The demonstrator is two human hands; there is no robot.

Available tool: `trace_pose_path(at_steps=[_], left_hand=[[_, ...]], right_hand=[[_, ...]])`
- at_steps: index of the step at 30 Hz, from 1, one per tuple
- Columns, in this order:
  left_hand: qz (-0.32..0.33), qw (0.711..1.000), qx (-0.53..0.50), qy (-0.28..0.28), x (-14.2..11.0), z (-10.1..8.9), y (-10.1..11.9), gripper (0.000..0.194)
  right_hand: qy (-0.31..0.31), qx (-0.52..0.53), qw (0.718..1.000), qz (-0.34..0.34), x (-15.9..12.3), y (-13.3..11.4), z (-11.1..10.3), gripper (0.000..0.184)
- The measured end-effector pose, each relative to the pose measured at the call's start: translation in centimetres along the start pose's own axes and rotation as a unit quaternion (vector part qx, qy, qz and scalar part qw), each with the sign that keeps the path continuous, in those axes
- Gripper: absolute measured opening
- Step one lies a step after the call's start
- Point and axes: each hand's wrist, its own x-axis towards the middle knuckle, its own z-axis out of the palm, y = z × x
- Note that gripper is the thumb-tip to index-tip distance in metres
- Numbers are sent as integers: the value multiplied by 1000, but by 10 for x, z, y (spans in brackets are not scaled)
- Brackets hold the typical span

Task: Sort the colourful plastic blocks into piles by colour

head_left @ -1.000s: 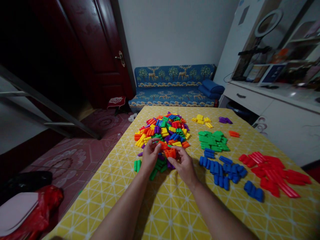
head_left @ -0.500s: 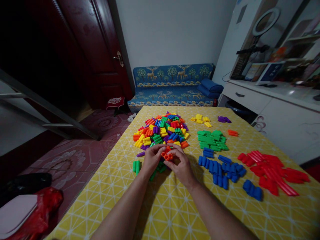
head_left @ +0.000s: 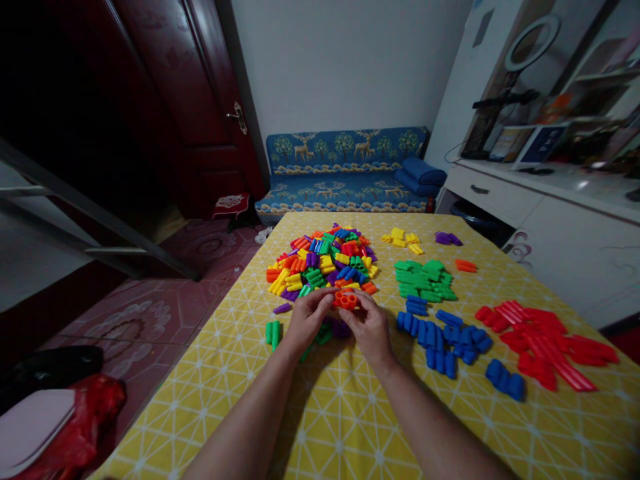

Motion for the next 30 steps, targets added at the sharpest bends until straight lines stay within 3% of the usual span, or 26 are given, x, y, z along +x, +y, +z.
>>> trace_pose_path(at_steps=[4,19,30], left_hand=[[3,1000,16,-25,-1,2,0,38],[4,1000,22,-8,0,2,-1,31],[90,972,190,104,6,-9,-11,14]], right_hand=[[-4,-17,1000,-6,1,2,-1,25],[-32,40,997,48,-5,8,0,38],[-6,94,989,112,-2,-2,-1,33]])
